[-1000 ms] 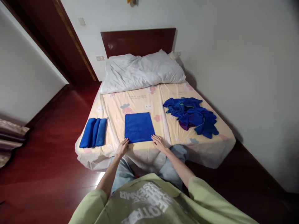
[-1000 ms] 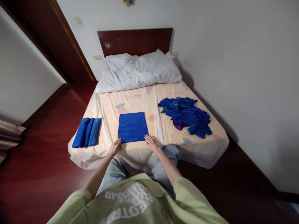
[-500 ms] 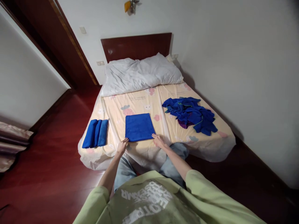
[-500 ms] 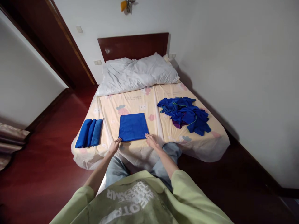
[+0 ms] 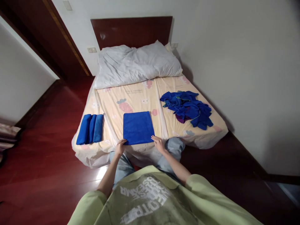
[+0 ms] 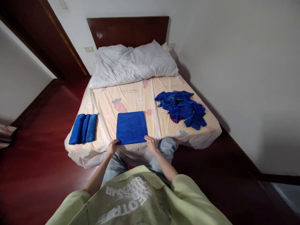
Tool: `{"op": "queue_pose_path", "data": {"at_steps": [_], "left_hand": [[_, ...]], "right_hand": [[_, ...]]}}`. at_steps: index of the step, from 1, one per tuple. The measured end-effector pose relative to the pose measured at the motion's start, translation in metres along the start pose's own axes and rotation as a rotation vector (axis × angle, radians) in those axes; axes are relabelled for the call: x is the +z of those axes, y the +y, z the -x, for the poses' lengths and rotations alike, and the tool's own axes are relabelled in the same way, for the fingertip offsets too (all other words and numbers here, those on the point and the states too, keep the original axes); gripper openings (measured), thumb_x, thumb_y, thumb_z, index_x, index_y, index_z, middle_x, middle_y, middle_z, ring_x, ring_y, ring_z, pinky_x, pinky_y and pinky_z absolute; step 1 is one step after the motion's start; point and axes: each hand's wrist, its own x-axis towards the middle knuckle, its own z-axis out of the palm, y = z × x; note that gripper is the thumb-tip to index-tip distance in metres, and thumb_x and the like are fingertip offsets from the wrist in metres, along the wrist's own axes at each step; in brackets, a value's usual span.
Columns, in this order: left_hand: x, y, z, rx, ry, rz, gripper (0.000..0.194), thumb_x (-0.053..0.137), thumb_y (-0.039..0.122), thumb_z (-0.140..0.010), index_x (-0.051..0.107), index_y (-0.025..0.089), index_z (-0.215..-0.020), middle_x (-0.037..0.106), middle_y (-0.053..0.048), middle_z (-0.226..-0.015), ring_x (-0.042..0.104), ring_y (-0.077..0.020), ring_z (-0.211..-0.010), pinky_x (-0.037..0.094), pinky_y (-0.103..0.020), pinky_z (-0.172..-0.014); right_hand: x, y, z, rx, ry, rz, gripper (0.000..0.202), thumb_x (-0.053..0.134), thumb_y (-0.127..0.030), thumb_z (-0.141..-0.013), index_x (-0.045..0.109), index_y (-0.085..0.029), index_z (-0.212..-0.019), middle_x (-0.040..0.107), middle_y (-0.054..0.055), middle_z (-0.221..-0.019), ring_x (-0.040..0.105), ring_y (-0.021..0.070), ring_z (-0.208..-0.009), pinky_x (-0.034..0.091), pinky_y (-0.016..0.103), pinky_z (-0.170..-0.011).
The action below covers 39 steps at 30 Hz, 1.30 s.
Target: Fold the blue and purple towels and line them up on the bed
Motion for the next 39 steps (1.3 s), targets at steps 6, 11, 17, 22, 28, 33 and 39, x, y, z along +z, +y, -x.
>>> {"op": "queue_pose_path", "data": {"at_steps": [6, 11, 17, 22, 28, 33, 39], "left_hand": [[-0.006, 0.000, -0.006, -0.067, 0.007, 0.091, 0.051, 0.045, 0.003, -0.071, 0.080, 0.021, -0.104, 0.077, -0.006, -0.119, 0.070, -0.0233, -0.119, 0.050, -0.047, -0.117], [-0.008, 0.000, -0.012, -0.150, 0.020, 0.154, 0.044, 0.049, 0.014, -0.077, 0.079, 0.020, -0.109, 0.078, -0.006, -0.116, 0.072, -0.0246, -0.115, 0.055, -0.046, -0.110], [-0.012, 0.008, -0.019, -0.162, -0.042, 0.272, 0.036, 0.050, 0.024, -0.084, 0.078, 0.018, -0.108, 0.076, -0.008, -0.122, 0.068, -0.0252, -0.125, 0.050, -0.045, -0.116], [-0.012, 0.016, -0.022, -0.285, -0.015, 0.363, 0.034, 0.057, 0.038, -0.088, 0.076, 0.017, -0.108, 0.078, -0.011, -0.118, 0.074, -0.0268, -0.113, 0.057, -0.044, -0.106], [-0.014, 0.024, -0.023, -0.340, 0.098, 0.300, 0.035, 0.055, 0.042, -0.090, 0.074, 0.016, -0.104, 0.079, -0.011, -0.106, 0.075, -0.0266, -0.102, 0.060, -0.039, -0.096], [-0.014, 0.024, -0.024, -0.331, 0.142, 0.255, 0.040, 0.053, 0.046, -0.092, 0.074, 0.015, -0.105, 0.079, -0.012, -0.103, 0.075, -0.0267, -0.099, 0.059, -0.037, -0.092], [-0.011, 0.020, -0.026, -0.356, 0.135, 0.212, 0.044, 0.051, 0.053, -0.093, 0.073, 0.016, -0.105, 0.079, -0.011, -0.101, 0.074, -0.0256, -0.095, 0.059, -0.035, -0.088]], "right_hand": [[0.001, -0.001, 0.000, 0.081, 0.098, -0.147, 0.052, 0.048, -0.001, -0.075, 0.081, -0.021, -0.110, 0.077, 0.010, -0.125, 0.070, 0.0222, -0.124, 0.052, 0.045, -0.116], [0.001, -0.003, -0.006, 0.218, 0.147, -0.259, 0.044, 0.051, -0.008, -0.072, 0.082, -0.022, -0.100, 0.080, 0.007, -0.116, 0.071, 0.0218, -0.119, 0.050, 0.041, -0.115], [-0.004, -0.007, -0.020, 0.404, 0.137, -0.338, 0.035, 0.053, -0.014, -0.070, 0.081, -0.018, -0.092, 0.082, 0.008, -0.104, 0.075, 0.0240, -0.099, 0.058, 0.038, -0.100], [-0.011, -0.010, -0.025, 0.401, 0.131, -0.357, 0.034, 0.052, -0.017, -0.071, 0.080, -0.016, -0.092, 0.082, 0.009, -0.101, 0.075, 0.0233, -0.095, 0.059, 0.035, -0.094], [-0.016, -0.013, -0.029, 0.400, 0.158, -0.354, 0.028, 0.056, -0.026, -0.079, 0.078, -0.015, -0.093, 0.080, 0.014, -0.106, 0.074, 0.0278, -0.102, 0.057, 0.041, -0.099], [-0.016, -0.011, -0.035, 0.490, 0.200, -0.293, 0.026, 0.062, -0.037, -0.083, 0.076, -0.015, -0.086, 0.078, 0.015, -0.095, 0.073, 0.0287, -0.093, 0.059, 0.042, -0.092], [-0.013, -0.003, -0.039, 0.459, 0.232, -0.251, 0.032, 0.059, -0.051, -0.086, 0.065, -0.022, -0.073, 0.072, 0.006, -0.077, 0.068, 0.0226, -0.078, 0.059, 0.034, -0.080]]}}
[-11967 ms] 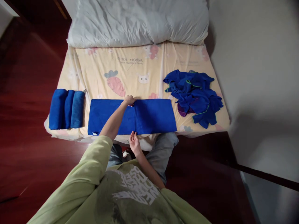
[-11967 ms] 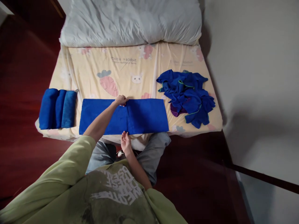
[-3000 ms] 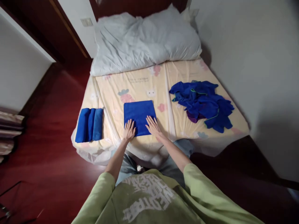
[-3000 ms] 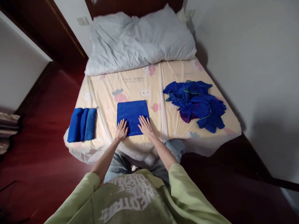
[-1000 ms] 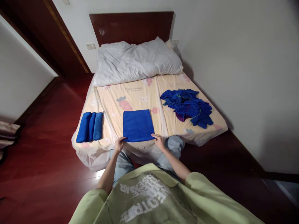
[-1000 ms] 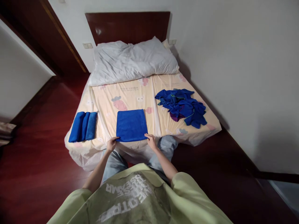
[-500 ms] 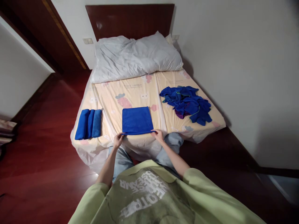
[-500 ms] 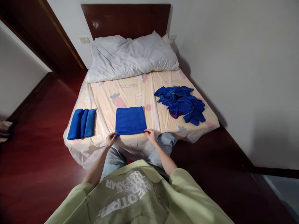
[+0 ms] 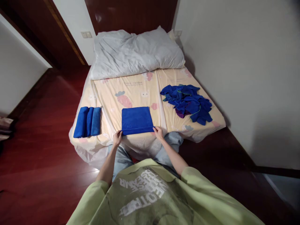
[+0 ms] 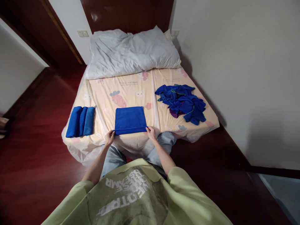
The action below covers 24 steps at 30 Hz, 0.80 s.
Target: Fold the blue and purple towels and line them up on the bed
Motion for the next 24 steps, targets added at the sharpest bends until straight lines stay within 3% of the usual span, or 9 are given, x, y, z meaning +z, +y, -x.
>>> {"op": "queue_pose_path", "data": {"at_steps": [11, 18, 24], "left_hand": [[0.004, 0.003, -0.011, -0.047, 0.041, -0.131, 0.039, 0.053, 0.049, -0.093, 0.074, 0.017, -0.099, 0.077, -0.010, -0.087, 0.074, -0.0260, -0.086, 0.056, -0.033, -0.081], [0.006, 0.001, -0.010, -0.050, 0.060, -0.130, 0.039, 0.054, 0.049, -0.091, 0.076, 0.017, -0.097, 0.078, -0.011, -0.089, 0.074, -0.0270, -0.089, 0.056, -0.034, -0.082], [0.005, 0.002, -0.009, -0.055, 0.052, -0.135, 0.039, 0.054, 0.048, -0.092, 0.076, 0.017, -0.097, 0.078, -0.010, -0.089, 0.074, -0.0263, -0.088, 0.056, -0.033, -0.081]], "right_hand": [[0.011, 0.006, -0.009, -0.028, 0.045, 0.037, 0.036, 0.055, -0.057, -0.086, 0.065, -0.024, -0.074, 0.071, 0.006, -0.072, 0.064, 0.0219, -0.071, 0.057, 0.032, -0.073], [0.013, 0.007, -0.012, 0.018, 0.028, 0.049, 0.033, 0.057, -0.052, -0.087, 0.067, -0.022, -0.077, 0.075, 0.010, -0.082, 0.069, 0.0247, -0.079, 0.059, 0.038, -0.083], [0.017, 0.010, -0.015, 0.024, 0.053, 0.046, 0.032, 0.058, -0.050, -0.088, 0.069, -0.022, -0.078, 0.076, 0.010, -0.081, 0.069, 0.0241, -0.078, 0.059, 0.036, -0.082]]}}
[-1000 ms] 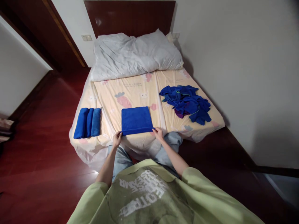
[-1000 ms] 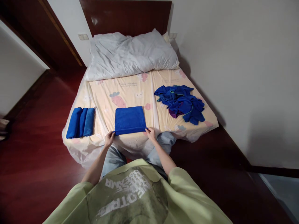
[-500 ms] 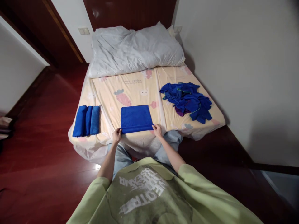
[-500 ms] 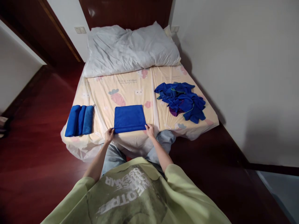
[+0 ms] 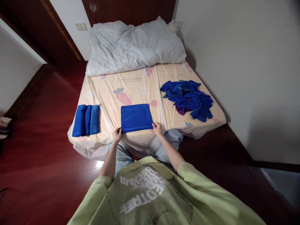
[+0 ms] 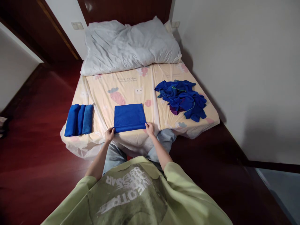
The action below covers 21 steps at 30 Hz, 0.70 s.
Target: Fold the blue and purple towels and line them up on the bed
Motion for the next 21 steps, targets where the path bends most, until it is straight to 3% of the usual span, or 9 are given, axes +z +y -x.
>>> {"op": "queue_pose_path", "data": {"at_steps": [11, 21], "left_hand": [[0.0013, 0.0052, 0.0022, -0.019, 0.001, -0.014, 0.038, 0.054, 0.048, -0.091, 0.075, 0.017, -0.099, 0.078, -0.011, -0.091, 0.074, -0.0275, -0.090, 0.055, -0.035, -0.085], [-0.0007, 0.0089, 0.0034, -0.062, 0.015, 0.014, 0.038, 0.057, 0.049, -0.088, 0.076, 0.016, -0.095, 0.077, -0.009, -0.084, 0.073, -0.0262, -0.085, 0.055, -0.033, -0.082]], "right_hand": [[0.0043, 0.0027, -0.0018, 0.004, 0.054, 0.039, 0.028, 0.060, -0.048, -0.086, 0.070, -0.023, -0.077, 0.074, 0.009, -0.076, 0.070, 0.0250, -0.077, 0.060, 0.037, -0.082], [0.0039, 0.0016, -0.0012, 0.053, 0.013, 0.068, 0.026, 0.060, -0.041, -0.087, 0.073, -0.019, -0.084, 0.078, 0.014, -0.091, 0.073, 0.0272, -0.086, 0.059, 0.040, -0.087]]}}
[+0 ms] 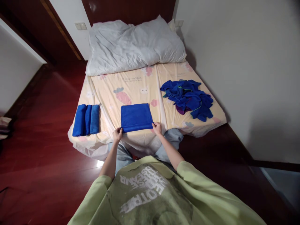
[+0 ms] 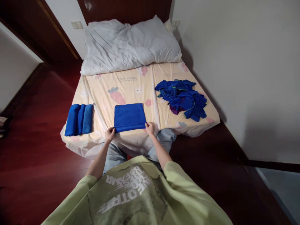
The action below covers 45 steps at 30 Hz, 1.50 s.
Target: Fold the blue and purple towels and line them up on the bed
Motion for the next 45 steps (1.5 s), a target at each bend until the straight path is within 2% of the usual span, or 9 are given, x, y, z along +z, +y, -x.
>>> {"op": "queue_pose_path", "data": {"at_steps": [6, 20, 28, 32, 38, 45], "left_hand": [[0.000, 0.003, 0.001, -0.020, 0.000, -0.007, 0.036, 0.058, 0.047, -0.087, 0.076, 0.016, -0.096, 0.077, -0.009, -0.086, 0.073, -0.0251, -0.086, 0.056, -0.033, -0.083], [0.001, 0.009, 0.001, -0.050, 0.016, -0.023, 0.025, 0.061, 0.044, -0.085, 0.068, 0.020, -0.091, 0.075, -0.006, -0.082, 0.072, -0.0228, -0.081, 0.055, -0.032, -0.080], [0.000, 0.008, 0.001, -0.047, 0.035, -0.003, 0.019, 0.063, 0.042, -0.084, 0.060, 0.023, -0.090, 0.074, -0.005, -0.079, 0.073, -0.0216, -0.079, 0.053, -0.029, -0.075], [0.000, 0.007, 0.001, -0.040, 0.046, 0.023, 0.019, 0.062, 0.042, -0.085, 0.057, 0.024, -0.089, 0.073, -0.004, -0.076, 0.072, -0.0211, -0.077, 0.053, -0.029, -0.074], [0.003, 0.012, 0.006, -0.052, 0.079, 0.034, 0.021, 0.063, 0.044, -0.084, 0.053, 0.025, -0.085, 0.072, -0.004, -0.079, 0.071, -0.0212, -0.077, 0.052, -0.030, -0.075], [0.003, 0.007, 0.006, -0.019, 0.138, -0.013, 0.022, 0.067, 0.041, -0.082, 0.052, 0.025, -0.082, 0.065, -0.001, -0.074, 0.066, -0.0200, -0.073, 0.051, -0.030, -0.075]], "right_hand": [[0.002, 0.002, -0.001, -0.009, 0.033, -0.025, 0.029, 0.063, -0.045, -0.086, 0.074, -0.019, -0.082, 0.078, 0.013, -0.087, 0.073, 0.0262, -0.082, 0.059, 0.038, -0.084], [0.001, -0.002, 0.001, 0.009, 0.051, 0.018, 0.020, 0.064, -0.036, -0.085, 0.074, -0.019, -0.082, 0.079, 0.012, -0.086, 0.074, 0.0255, -0.080, 0.059, 0.036, -0.080], [0.001, -0.012, 0.010, 0.014, 0.056, 0.188, 0.019, 0.063, -0.032, -0.088, 0.075, -0.019, -0.094, 0.080, 0.012, -0.095, 0.073, 0.0235, -0.082, 0.054, 0.032, -0.079], [0.002, -0.016, 0.012, 0.019, 0.053, 0.223, 0.015, 0.062, -0.030, -0.090, 0.073, -0.020, -0.093, 0.078, 0.011, -0.096, 0.071, 0.0226, -0.083, 0.052, 0.031, -0.078], [-0.002, -0.015, 0.009, -0.071, 0.089, 0.201, 0.008, 0.064, -0.028, -0.088, 0.063, -0.021, -0.085, 0.071, 0.007, -0.087, 0.064, 0.0204, -0.077, 0.049, 0.030, -0.075], [-0.005, -0.016, 0.011, -0.178, 0.145, 0.212, 0.007, 0.063, -0.025, -0.089, 0.059, -0.022, -0.085, 0.064, 0.006, -0.093, 0.059, 0.0192, -0.082, 0.049, 0.030, -0.079]]}}
